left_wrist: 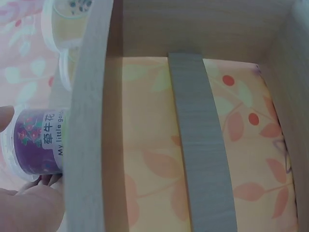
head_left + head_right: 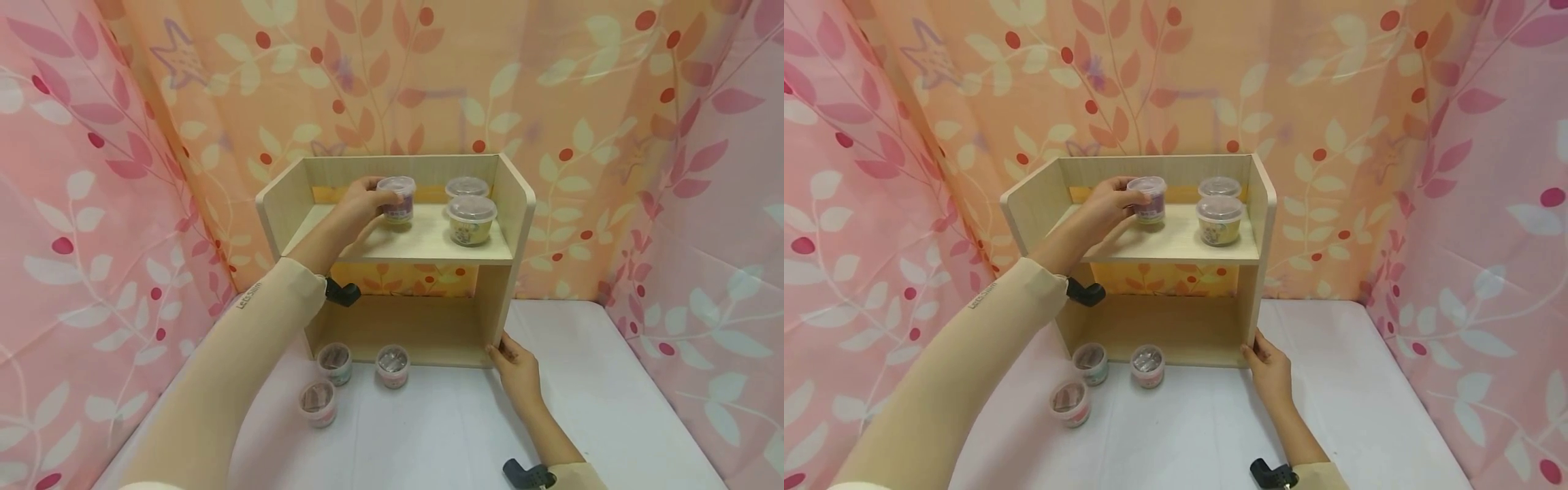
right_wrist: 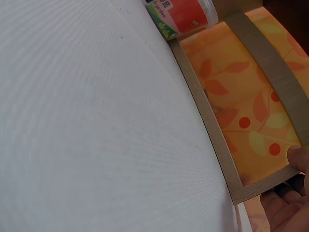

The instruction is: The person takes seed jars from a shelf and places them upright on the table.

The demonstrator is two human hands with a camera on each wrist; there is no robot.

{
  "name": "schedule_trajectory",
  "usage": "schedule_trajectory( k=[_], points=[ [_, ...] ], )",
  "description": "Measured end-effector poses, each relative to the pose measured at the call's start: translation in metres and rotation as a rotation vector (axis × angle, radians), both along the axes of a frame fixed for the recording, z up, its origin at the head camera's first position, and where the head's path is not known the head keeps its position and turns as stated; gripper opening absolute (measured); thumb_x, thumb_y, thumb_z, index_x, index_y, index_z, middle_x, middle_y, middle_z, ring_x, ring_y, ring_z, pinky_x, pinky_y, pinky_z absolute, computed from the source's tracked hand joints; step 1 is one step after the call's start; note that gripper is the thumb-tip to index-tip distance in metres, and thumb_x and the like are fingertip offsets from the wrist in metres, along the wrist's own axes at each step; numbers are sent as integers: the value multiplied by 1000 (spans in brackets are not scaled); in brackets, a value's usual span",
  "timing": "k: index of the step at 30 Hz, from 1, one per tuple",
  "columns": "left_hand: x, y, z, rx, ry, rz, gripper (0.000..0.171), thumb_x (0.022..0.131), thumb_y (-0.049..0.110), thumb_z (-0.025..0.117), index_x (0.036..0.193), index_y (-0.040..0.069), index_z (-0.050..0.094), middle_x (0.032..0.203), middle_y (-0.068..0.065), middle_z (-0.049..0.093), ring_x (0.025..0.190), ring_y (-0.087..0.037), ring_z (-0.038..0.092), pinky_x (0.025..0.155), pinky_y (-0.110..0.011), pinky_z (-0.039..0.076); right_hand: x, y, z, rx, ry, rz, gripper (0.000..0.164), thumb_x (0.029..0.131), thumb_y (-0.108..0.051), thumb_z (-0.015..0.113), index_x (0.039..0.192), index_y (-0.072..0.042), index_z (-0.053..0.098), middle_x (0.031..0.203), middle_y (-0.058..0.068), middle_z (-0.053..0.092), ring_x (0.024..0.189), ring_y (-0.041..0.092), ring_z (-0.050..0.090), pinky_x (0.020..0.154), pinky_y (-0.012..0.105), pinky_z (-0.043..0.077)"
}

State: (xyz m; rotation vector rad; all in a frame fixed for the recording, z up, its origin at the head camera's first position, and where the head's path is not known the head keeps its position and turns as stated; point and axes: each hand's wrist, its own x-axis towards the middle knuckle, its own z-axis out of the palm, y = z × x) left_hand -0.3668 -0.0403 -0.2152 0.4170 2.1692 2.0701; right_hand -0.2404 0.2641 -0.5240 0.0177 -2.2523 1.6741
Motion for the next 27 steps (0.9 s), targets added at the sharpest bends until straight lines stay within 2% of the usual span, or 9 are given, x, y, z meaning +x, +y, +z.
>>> schedule_trajectory(
  k=[4, 10, 15, 21, 27],
  points=[
    [12, -8, 2, 0, 26, -5, 67, 93, 10, 72, 150, -1, 40, 142, -14, 52, 130, -25, 57, 114, -33, 45, -2, 1, -4, 2, 18, -3, 58, 99, -21, 70, 150, -3, 49, 144, 21, 56, 129, 33, 58, 92, 14, 51],
    [32, -22, 5, 32, 66, -18, 64, 92, 6, 70, 149, -2, 41, 138, -15, 53, 128, -26, 57, 114, -33, 44, -3, 1, -4, 9, 9, -11, 56, 99, -16, 69, 149, -2, 49, 144, 22, 55, 129, 34, 58, 92, 13, 50],
    [49, -32, 4, 16, 93, -30, 61, 94, 7, 68, 149, -3, 42, 137, -15, 55, 127, -25, 57, 116, -35, 42, -4, 2, -3, 12, 6, 1, 56, 100, -12, 67, 150, 2, 45, 146, 25, 51, 132, 36, 54, 93, 14, 49],
    [66, -43, 0, 0, 83, -38, 61, 94, 6, 66, 149, -3, 42, 136, -14, 54, 128, -26, 54, 117, -36, 41, -3, 2, -2, 14, 14, 4, 57, 100, -15, 68, 150, 1, 45, 145, 24, 53, 131, 35, 56, 92, 13, 49],
    [91, -47, -4, 30, 54, -59, 59, 93, 3, 65, 148, -5, 44, 131, -12, 56, 120, -20, 57, 115, -36, 43, -1, 2, -2, 32, 24, -6, 57, 100, -21, 69, 150, -2, 48, 143, 23, 56, 129, 35, 58, 92, 14, 51]
  ],
)
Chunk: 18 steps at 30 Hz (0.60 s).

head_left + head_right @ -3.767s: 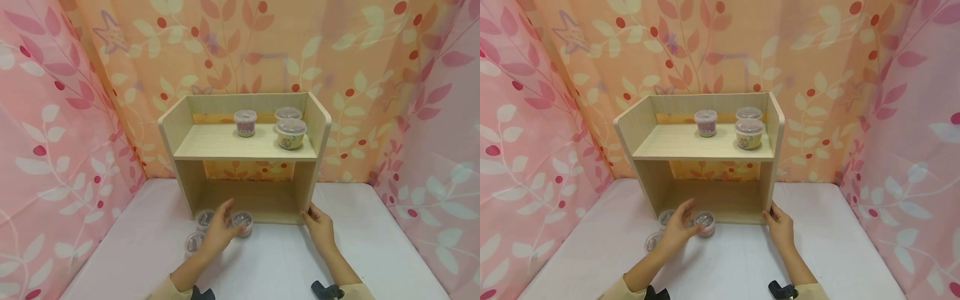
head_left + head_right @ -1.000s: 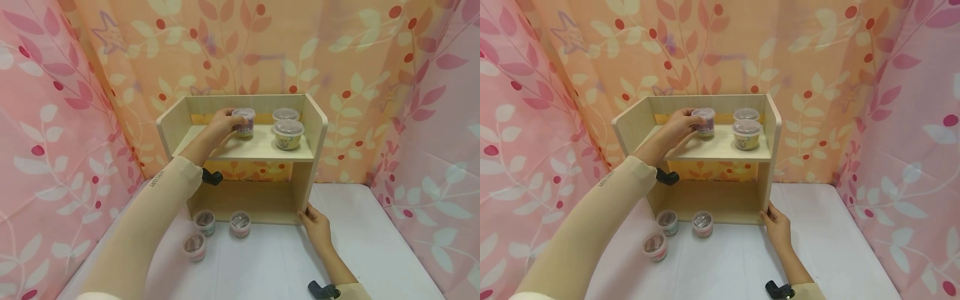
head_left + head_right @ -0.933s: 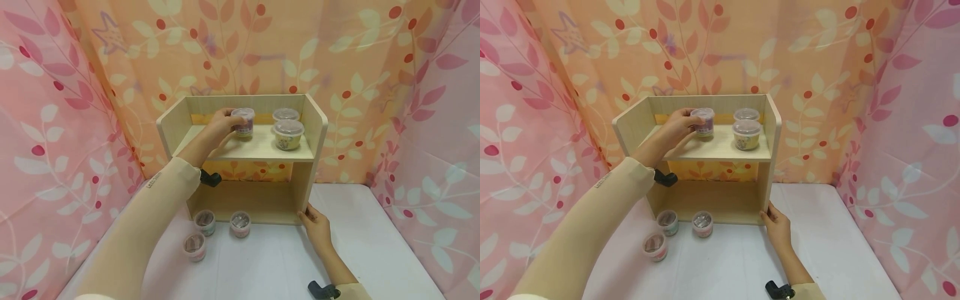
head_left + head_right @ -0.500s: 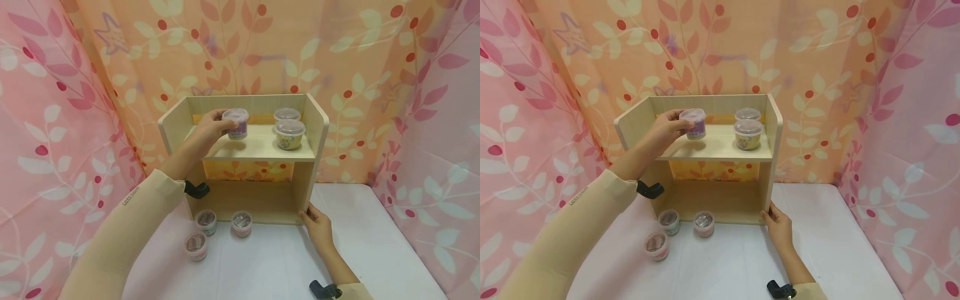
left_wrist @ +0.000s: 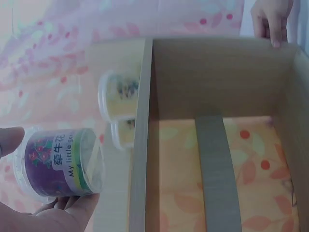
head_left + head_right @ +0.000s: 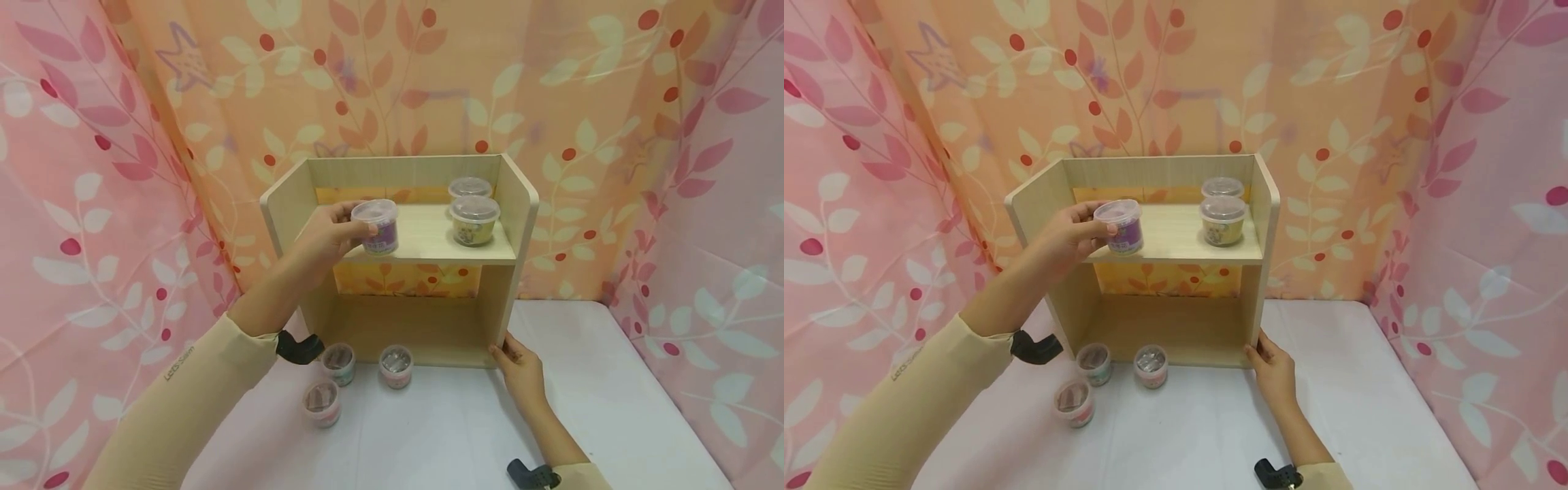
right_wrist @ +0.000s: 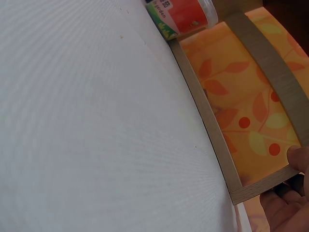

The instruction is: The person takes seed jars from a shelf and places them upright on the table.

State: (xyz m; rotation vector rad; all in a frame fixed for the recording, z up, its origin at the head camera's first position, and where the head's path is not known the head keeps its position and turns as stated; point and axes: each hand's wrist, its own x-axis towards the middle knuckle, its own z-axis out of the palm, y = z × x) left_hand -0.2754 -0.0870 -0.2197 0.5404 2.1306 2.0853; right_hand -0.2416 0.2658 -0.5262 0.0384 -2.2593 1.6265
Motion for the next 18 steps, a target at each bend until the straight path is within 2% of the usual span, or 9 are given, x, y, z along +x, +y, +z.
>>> schedule_trajectory(
  k=[4, 8, 11, 18],
  points=[
    [15, 1, -6, -2, 20, -23, 57, 93, 2, 65, 146, -4, 47, 123, -10, 60, 113, -16, 60, 115, -35, 44, 1, 0, 0, 19, -3, 3, 58, 100, -22, 68, 151, -3, 47, 143, 23, 56, 128, 35, 59, 94, 22, 52],
    [27, 0, -16, -23, 36, -8, 61, 91, 5, 68, 147, -1, 46, 125, -9, 60, 114, -16, 59, 111, -30, 46, 0, 0, 0, 9, -5, 0, 57, 100, -21, 69, 151, -4, 47, 143, 22, 56, 128, 32, 59, 93, 15, 51],
    [34, -2, -28, -39, 48, 8, 64, 90, 7, 71, 148, 2, 44, 130, -10, 58, 117, -17, 58, 103, -24, 48, -1, 0, -1, -2, 1, -5, 57, 100, -21, 69, 150, -4, 48, 143, 22, 56, 129, 33, 58, 91, 10, 49],
    [51, -6, -59, 4, 24, 1, 67, 89, 2, 71, 148, 1, 40, 134, -13, 53, 119, -17, 58, 96, -19, 52, -1, 1, -3, 3, 3, -2, 59, 100, -23, 70, 151, -3, 47, 144, 22, 55, 130, 34, 58, 91, 11, 49]
  ],
)
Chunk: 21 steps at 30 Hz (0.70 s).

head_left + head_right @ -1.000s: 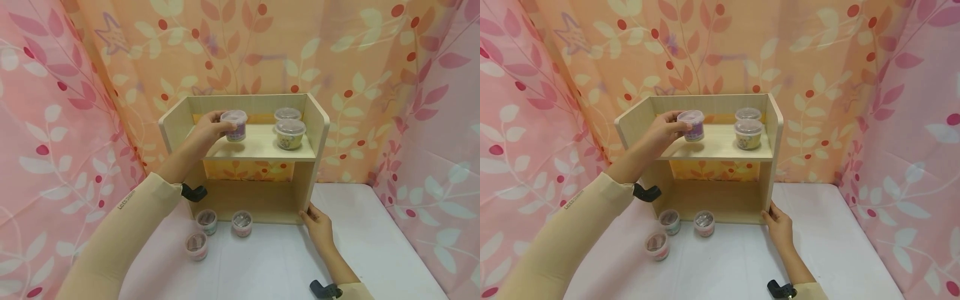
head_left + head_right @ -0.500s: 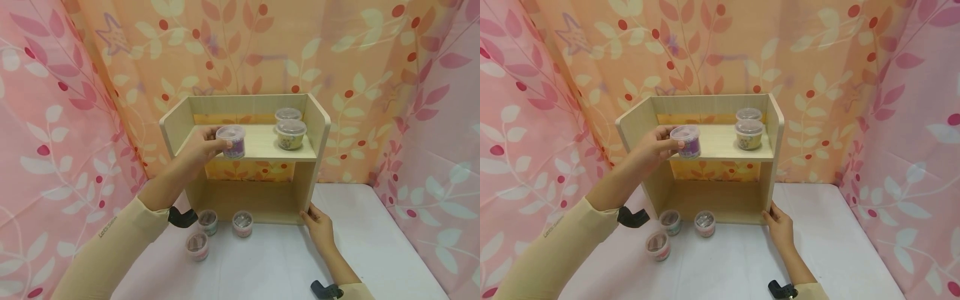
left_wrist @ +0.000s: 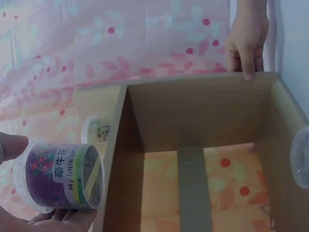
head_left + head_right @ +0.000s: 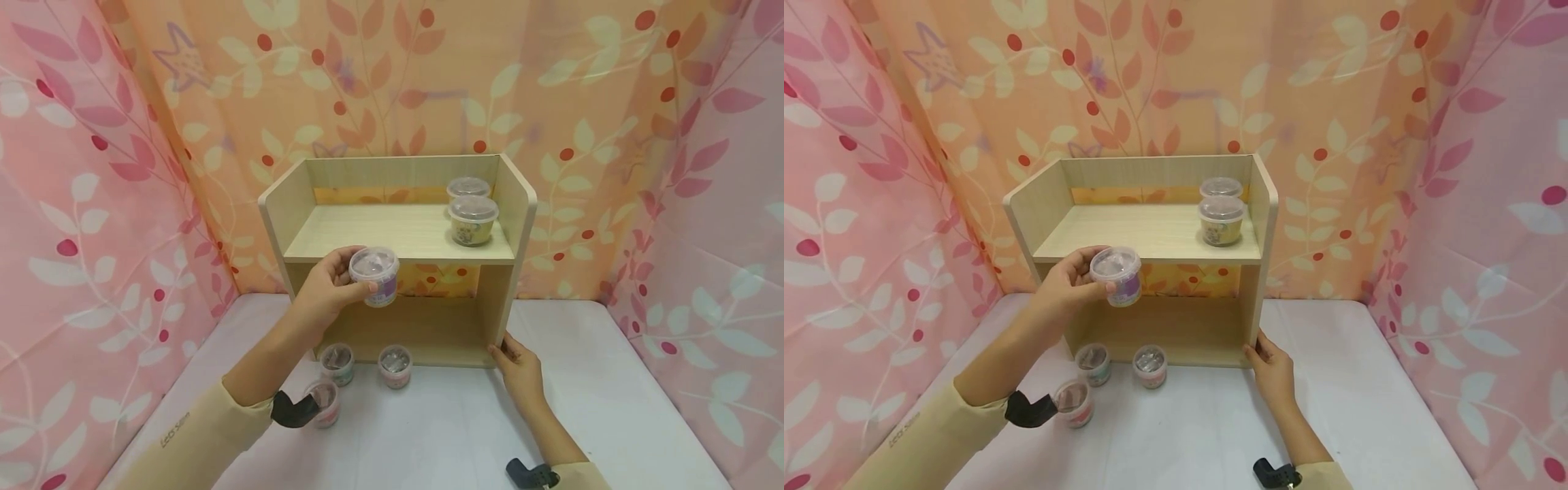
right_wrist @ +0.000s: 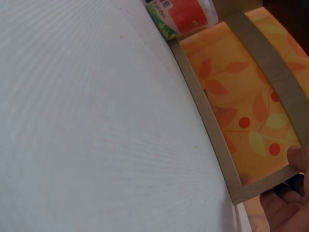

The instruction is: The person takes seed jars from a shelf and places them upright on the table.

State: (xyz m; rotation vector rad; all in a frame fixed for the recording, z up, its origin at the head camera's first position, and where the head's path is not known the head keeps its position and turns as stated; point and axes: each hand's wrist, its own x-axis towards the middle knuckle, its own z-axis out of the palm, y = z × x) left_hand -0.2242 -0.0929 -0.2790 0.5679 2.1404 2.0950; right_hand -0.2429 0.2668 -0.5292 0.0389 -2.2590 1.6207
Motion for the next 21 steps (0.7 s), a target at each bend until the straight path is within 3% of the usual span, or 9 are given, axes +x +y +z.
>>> schedule_trajectory(
  k=[8, 21],
  points=[
    [14, -2, -35, 27, -49, -13, 68, 89, 2, 74, 148, 4, 40, 139, -13, 52, 127, -19, 55, 99, -20, 52, 2, -2, 1, -6, -21, -5, 57, 100, -23, 69, 150, -6, 49, 144, 20, 57, 130, 34, 59, 93, 13, 50],
    [24, -3, -80, 7, -71, 6, 74, 86, 2, 79, 150, 5, 41, 145, -16, 51, 133, -24, 53, 104, -21, 50, 2, -2, 3, -18, -25, -2, 57, 100, -22, 70, 150, -7, 49, 145, 19, 56, 130, 31, 58, 91, 10, 49]
  ],
)
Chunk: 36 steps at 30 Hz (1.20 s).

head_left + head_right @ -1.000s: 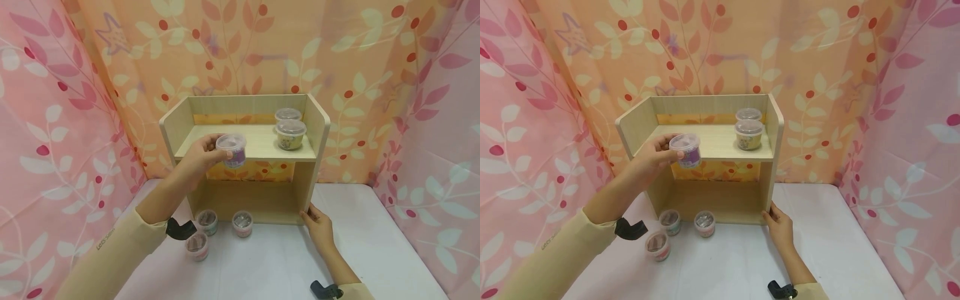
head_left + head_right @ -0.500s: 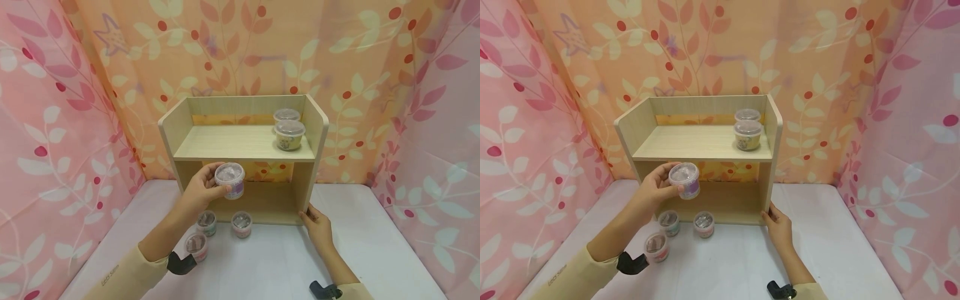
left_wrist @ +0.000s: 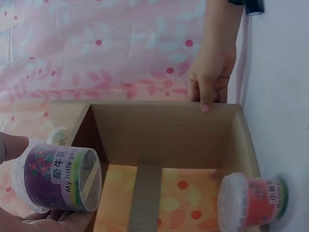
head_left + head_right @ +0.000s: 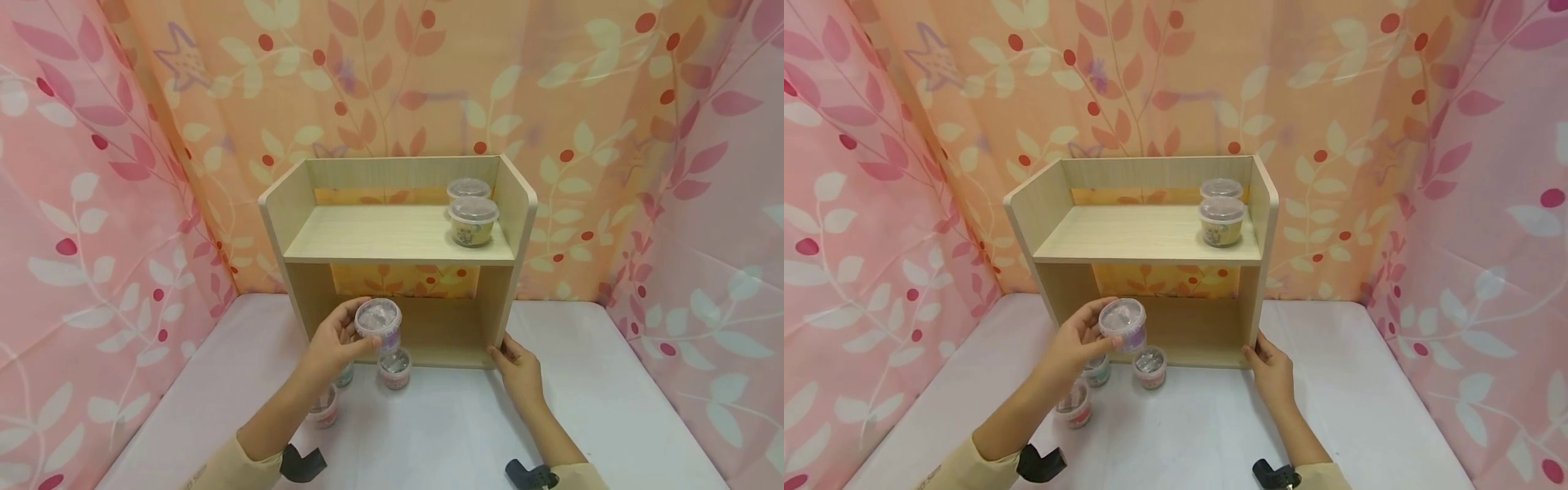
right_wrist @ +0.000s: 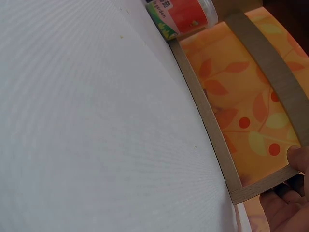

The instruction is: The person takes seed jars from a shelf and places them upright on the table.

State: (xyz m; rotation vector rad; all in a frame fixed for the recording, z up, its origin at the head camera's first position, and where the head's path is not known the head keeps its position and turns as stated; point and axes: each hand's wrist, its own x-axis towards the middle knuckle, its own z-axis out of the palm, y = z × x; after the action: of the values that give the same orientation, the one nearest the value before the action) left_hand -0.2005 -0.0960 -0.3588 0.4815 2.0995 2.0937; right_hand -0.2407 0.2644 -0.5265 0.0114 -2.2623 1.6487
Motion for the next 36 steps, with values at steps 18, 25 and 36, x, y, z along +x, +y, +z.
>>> schedule_trajectory(
  k=[18, 25, 36],
  points=[
    [10, 7, -58, -4, -64, -62, 84, 84, 4, 82, 154, -1, 35, 153, -19, 44, 146, -32, 41, 118, -31, 35, -2, 1, 0, -23, 39, 19, 58, 99, -21, 70, 150, -3, 49, 145, 21, 55, 132, 33, 56, 92, 10, 49],
    [10, 11, -70, -57, -43, -67, 83, 82, -1, 82, 152, -4, 37, 156, -23, 41, 148, -38, 38, 119, -37, 35, 2, -2, 6, -23, 9, 11, 56, 100, -16, 69, 149, 0, 48, 145, 23, 53, 131, 33, 55, 90, 8, 48],
    [7, 11, -84, -113, -35, -75, 84, 77, 0, 88, 148, -5, 42, 151, -24, 45, 144, -42, 42, 115, -34, 42, 4, -3, 8, -22, 14, 8, 55, 99, -15, 70, 148, 0, 50, 144, 23, 55, 130, 32, 56, 90, 8, 48]
  ],
)
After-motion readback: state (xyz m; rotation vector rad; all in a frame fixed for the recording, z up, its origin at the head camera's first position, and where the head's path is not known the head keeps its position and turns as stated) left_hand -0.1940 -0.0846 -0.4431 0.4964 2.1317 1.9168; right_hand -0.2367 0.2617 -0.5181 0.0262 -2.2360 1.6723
